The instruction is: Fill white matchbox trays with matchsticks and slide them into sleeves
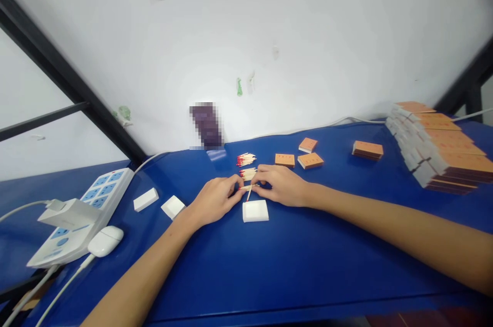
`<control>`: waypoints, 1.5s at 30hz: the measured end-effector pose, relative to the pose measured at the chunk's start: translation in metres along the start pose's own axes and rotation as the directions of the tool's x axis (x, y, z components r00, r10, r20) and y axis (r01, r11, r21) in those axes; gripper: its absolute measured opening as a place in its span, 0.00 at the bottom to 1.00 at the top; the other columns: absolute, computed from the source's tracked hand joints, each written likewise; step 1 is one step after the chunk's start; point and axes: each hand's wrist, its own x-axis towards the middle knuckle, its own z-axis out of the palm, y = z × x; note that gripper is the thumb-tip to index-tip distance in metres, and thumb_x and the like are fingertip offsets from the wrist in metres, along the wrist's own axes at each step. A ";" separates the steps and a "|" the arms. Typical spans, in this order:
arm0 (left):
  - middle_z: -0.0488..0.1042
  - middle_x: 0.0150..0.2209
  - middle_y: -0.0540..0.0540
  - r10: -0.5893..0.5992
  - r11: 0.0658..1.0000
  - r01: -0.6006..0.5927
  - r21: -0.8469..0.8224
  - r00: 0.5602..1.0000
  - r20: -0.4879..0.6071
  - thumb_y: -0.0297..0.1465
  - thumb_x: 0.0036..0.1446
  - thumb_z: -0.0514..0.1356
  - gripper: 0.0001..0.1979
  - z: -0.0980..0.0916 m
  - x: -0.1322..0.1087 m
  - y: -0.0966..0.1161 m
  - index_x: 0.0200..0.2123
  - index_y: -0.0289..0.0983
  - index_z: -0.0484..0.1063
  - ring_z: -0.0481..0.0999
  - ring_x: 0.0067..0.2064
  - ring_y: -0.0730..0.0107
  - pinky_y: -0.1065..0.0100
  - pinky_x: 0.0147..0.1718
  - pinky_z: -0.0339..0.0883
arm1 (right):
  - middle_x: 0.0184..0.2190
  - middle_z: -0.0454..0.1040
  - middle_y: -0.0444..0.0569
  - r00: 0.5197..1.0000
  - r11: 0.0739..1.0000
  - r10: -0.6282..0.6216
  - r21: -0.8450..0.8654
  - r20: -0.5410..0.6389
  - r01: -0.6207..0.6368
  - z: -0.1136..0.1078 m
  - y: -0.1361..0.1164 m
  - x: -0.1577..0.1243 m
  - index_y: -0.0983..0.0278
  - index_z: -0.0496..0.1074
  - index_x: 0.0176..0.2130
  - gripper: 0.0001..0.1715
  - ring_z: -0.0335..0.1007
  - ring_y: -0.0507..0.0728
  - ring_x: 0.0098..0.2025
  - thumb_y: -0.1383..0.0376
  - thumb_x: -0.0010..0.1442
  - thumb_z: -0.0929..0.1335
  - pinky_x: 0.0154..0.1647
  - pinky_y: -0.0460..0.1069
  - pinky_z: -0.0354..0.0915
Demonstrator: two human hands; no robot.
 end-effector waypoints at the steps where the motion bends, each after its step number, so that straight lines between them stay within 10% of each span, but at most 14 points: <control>1: 0.66 0.23 0.55 0.001 1.000 -0.001 0.002 1.000 0.000 0.39 0.68 0.50 0.12 0.000 0.000 0.000 0.39 0.40 0.68 0.63 0.24 0.73 0.71 0.26 0.51 | 0.32 0.70 0.47 1.000 1.000 0.000 -0.005 0.000 0.000 0.000 0.000 0.000 0.65 0.78 0.40 0.12 0.65 0.51 0.30 0.62 0.66 0.66 0.32 0.47 0.57; 11: 0.66 0.24 0.55 0.001 1.000 -0.001 0.007 1.000 -0.002 0.40 0.68 0.50 0.12 -0.001 0.000 0.001 0.38 0.39 0.68 0.64 0.24 0.73 0.71 0.26 0.52 | 0.34 0.70 0.48 0.987 0.986 -0.158 -0.059 -0.016 0.156 0.001 0.002 -0.004 0.62 0.79 0.44 0.13 0.65 0.51 0.31 0.64 0.67 0.65 0.31 0.46 0.57; 27: 0.66 0.24 0.54 0.018 1.000 -0.018 -0.004 1.000 -0.013 0.44 0.67 0.50 0.16 -0.001 -0.002 0.005 0.36 0.39 0.68 0.63 0.24 0.73 0.70 0.26 0.50 | 0.35 0.71 0.48 0.996 0.998 -0.055 0.007 -0.065 0.055 0.001 0.000 -0.004 0.66 0.75 0.42 0.09 0.65 0.52 0.31 0.66 0.62 0.67 0.32 0.47 0.59; 37: 0.67 0.23 0.54 0.013 1.000 -0.013 0.015 1.000 -0.011 0.40 0.66 0.52 0.11 -0.001 -0.001 0.004 0.40 0.39 0.69 0.66 0.25 0.72 0.70 0.27 0.53 | 0.32 0.70 0.47 0.999 0.990 0.023 0.141 0.022 -0.026 -0.004 0.003 0.002 0.64 0.78 0.38 0.07 0.65 0.51 0.31 0.65 0.61 0.69 0.33 0.47 0.58; 45: 0.68 0.25 0.52 0.043 0.998 -0.044 0.050 0.999 0.010 0.38 0.68 0.50 0.11 0.000 0.000 0.003 0.41 0.39 0.68 0.66 0.26 0.70 0.70 0.27 0.54 | 0.35 0.74 0.50 0.981 0.995 -0.042 -0.080 0.189 0.058 -0.024 -0.012 0.008 0.66 0.72 0.36 0.07 0.67 0.54 0.31 0.68 0.65 0.65 0.39 0.51 0.59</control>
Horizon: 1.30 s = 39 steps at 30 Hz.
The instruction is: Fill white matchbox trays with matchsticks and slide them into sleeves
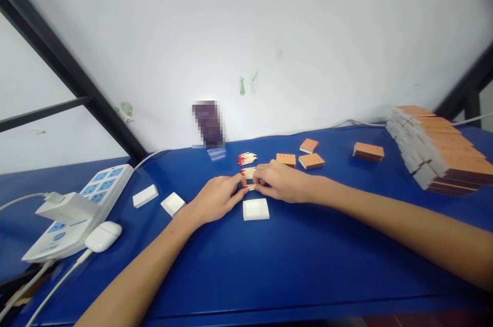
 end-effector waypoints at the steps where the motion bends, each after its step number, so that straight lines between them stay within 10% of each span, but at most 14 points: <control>1: 0.69 0.25 0.52 0.001 1.000 -0.001 0.003 1.000 0.000 0.38 0.68 0.50 0.11 0.000 0.000 0.000 0.41 0.39 0.68 0.66 0.26 0.70 0.70 0.27 0.54 | 0.35 0.74 0.51 1.000 1.000 -0.006 -0.021 0.021 0.007 -0.002 -0.002 0.000 0.66 0.72 0.36 0.08 0.67 0.55 0.32 0.67 0.66 0.64 0.38 0.50 0.59; 19: 0.70 0.26 0.50 -0.012 0.997 0.009 0.077 0.999 0.048 0.42 0.69 0.47 0.15 0.000 0.002 0.003 0.39 0.38 0.66 0.67 0.25 0.68 0.69 0.25 0.51 | 0.41 0.73 0.55 0.995 0.990 -0.054 -0.124 0.082 0.063 0.010 0.002 0.002 0.67 0.67 0.44 0.14 0.69 0.57 0.33 0.63 0.72 0.57 0.34 0.51 0.59; 32: 0.65 0.23 0.53 0.070 0.997 -0.068 -0.029 0.996 0.063 0.40 0.66 0.53 0.12 -0.023 -0.011 0.027 0.35 0.39 0.69 0.64 0.26 0.72 0.69 0.29 0.54 | 0.24 0.69 0.42 0.960 0.981 -0.037 0.195 0.276 -0.018 -0.043 -0.023 -0.005 0.64 0.69 0.32 0.11 0.60 0.50 0.24 0.63 0.67 0.64 0.26 0.46 0.55; 39: 0.70 0.24 0.51 0.061 0.995 -0.053 -0.082 0.993 0.101 0.41 0.59 0.59 0.13 -0.016 -0.010 0.032 0.29 0.38 0.72 0.66 0.30 0.69 0.66 0.38 0.59 | 0.22 0.71 0.42 0.941 0.958 -0.108 0.285 0.322 0.012 -0.033 -0.021 -0.007 0.66 0.74 0.31 0.16 0.60 0.49 0.22 0.59 0.66 0.65 0.24 0.46 0.56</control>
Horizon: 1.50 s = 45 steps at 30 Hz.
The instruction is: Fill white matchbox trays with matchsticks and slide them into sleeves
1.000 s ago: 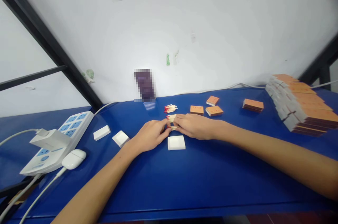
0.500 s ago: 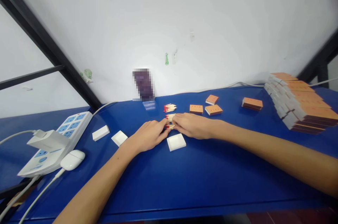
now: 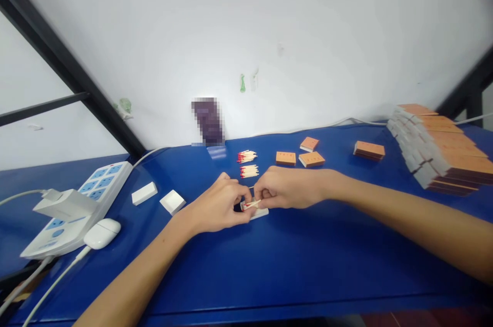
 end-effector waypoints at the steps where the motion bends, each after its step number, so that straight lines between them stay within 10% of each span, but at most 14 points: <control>1: 0.70 0.25 0.51 -0.013 1.000 0.013 -0.013 1.000 -0.001 0.42 0.58 0.59 0.13 0.001 0.000 -0.002 0.30 0.39 0.73 0.67 0.32 0.68 0.66 0.38 0.60 | 0.22 0.70 0.42 1.000 1.000 -0.005 -0.002 0.005 0.005 0.002 0.001 0.001 0.66 0.74 0.31 0.16 0.59 0.48 0.22 0.59 0.66 0.65 0.24 0.46 0.55; 45: 0.69 0.23 0.54 0.045 0.999 -0.045 -0.002 0.999 -0.017 0.37 0.55 0.62 0.09 0.006 0.001 -0.006 0.33 0.38 0.70 0.65 0.25 0.75 0.72 0.26 0.55 | 0.26 0.77 0.46 0.967 0.967 0.242 0.103 -0.077 -0.233 0.003 -0.004 0.000 0.66 0.76 0.29 0.08 0.70 0.51 0.27 0.66 0.53 0.67 0.24 0.44 0.60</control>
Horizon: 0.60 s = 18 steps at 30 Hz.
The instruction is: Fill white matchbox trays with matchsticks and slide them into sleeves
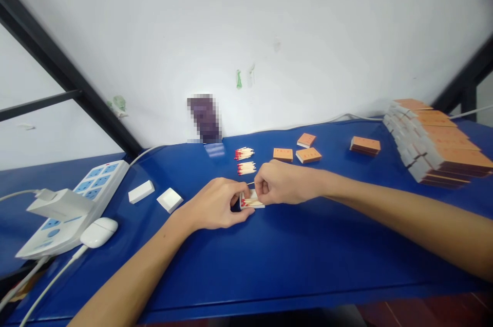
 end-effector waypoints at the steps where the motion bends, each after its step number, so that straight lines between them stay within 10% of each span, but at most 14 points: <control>1: 0.69 0.24 0.54 0.002 1.000 -0.002 0.013 1.000 -0.002 0.37 0.55 0.62 0.09 0.000 0.000 0.000 0.32 0.38 0.70 0.65 0.25 0.75 0.72 0.26 0.55 | 0.26 0.77 0.45 1.000 1.000 0.012 0.005 -0.002 -0.012 0.000 -0.001 0.000 0.66 0.76 0.29 0.07 0.70 0.51 0.27 0.66 0.52 0.67 0.24 0.44 0.60; 18: 0.69 0.25 0.51 -0.004 0.996 0.004 0.090 1.000 0.004 0.40 0.57 0.60 0.12 0.000 0.000 0.001 0.29 0.37 0.67 0.66 0.27 0.72 0.70 0.28 0.56 | 0.24 0.77 0.45 0.996 0.999 0.054 0.004 -0.068 -0.054 -0.002 -0.005 -0.001 0.66 0.75 0.27 0.07 0.71 0.51 0.25 0.69 0.50 0.66 0.21 0.43 0.60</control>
